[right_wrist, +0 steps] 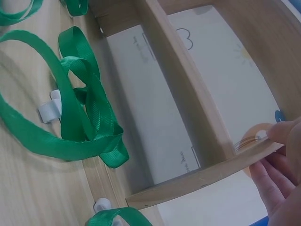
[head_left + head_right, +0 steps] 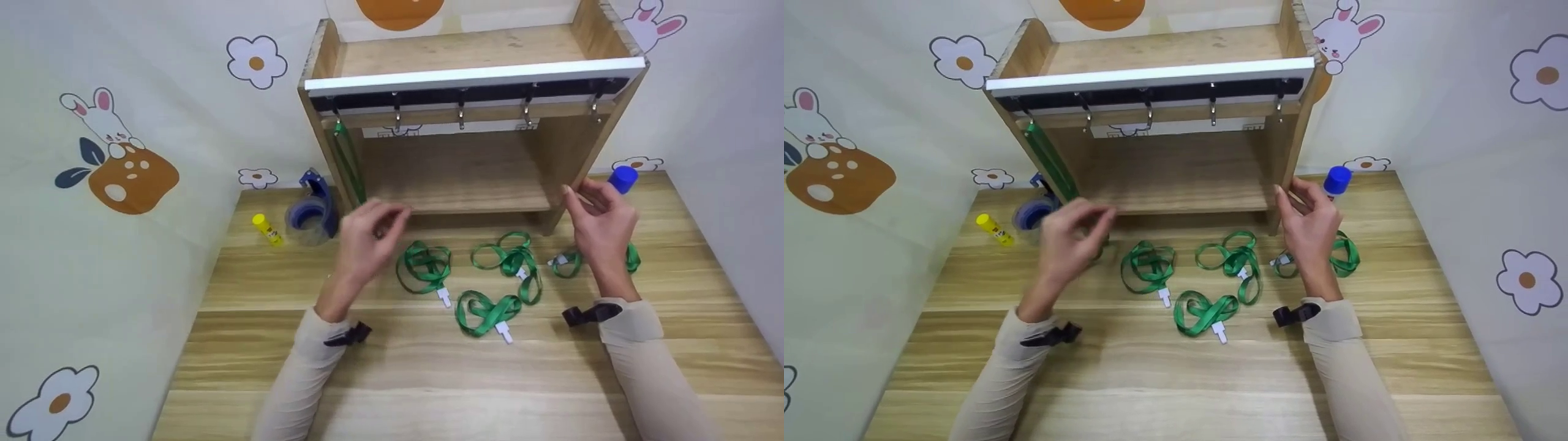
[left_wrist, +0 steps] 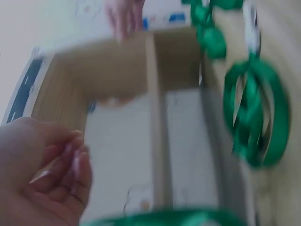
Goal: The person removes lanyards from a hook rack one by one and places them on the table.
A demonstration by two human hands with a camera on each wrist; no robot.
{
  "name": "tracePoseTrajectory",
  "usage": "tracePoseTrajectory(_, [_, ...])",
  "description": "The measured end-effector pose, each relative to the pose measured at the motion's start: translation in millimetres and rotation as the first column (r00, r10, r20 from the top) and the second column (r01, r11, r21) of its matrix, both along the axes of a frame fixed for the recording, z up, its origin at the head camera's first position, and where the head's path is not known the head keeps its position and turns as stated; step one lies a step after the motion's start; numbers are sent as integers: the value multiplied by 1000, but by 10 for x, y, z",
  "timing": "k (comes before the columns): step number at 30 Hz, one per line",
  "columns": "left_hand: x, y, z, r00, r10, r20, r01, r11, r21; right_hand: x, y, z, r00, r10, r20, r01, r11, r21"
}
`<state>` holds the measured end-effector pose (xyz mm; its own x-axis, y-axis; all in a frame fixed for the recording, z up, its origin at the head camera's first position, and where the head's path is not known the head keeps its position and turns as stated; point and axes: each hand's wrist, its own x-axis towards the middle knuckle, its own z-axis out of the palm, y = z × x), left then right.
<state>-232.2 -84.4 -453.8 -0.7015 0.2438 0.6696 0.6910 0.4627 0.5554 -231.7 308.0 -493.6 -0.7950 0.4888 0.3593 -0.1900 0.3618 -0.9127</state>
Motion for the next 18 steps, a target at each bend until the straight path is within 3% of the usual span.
tracePoseTrajectory(5, [-68, -338, 120, 988, 141, -56, -127, 971, 202, 25, -2, -2, 999, -12, 31, 11, 999, 30])
tracePoseTrajectory(10, [-133, -508, 118, 959, 281, -27, -261, 918, 300, 50, -7, 12, 999, -15, 39, 13, 998, 55])
tracePoseTrajectory(14, [-191, -519, 99, 950, 312, 18, -302, 902, 309, 48, -9, 19, 999, -18, 39, 16, 997, 71])
tracePoseTrajectory(18, [-204, -495, 98, 956, 292, 42, -291, 911, 294, 26, -9, 13, 1000, -10, -14, 11, 997, 80])
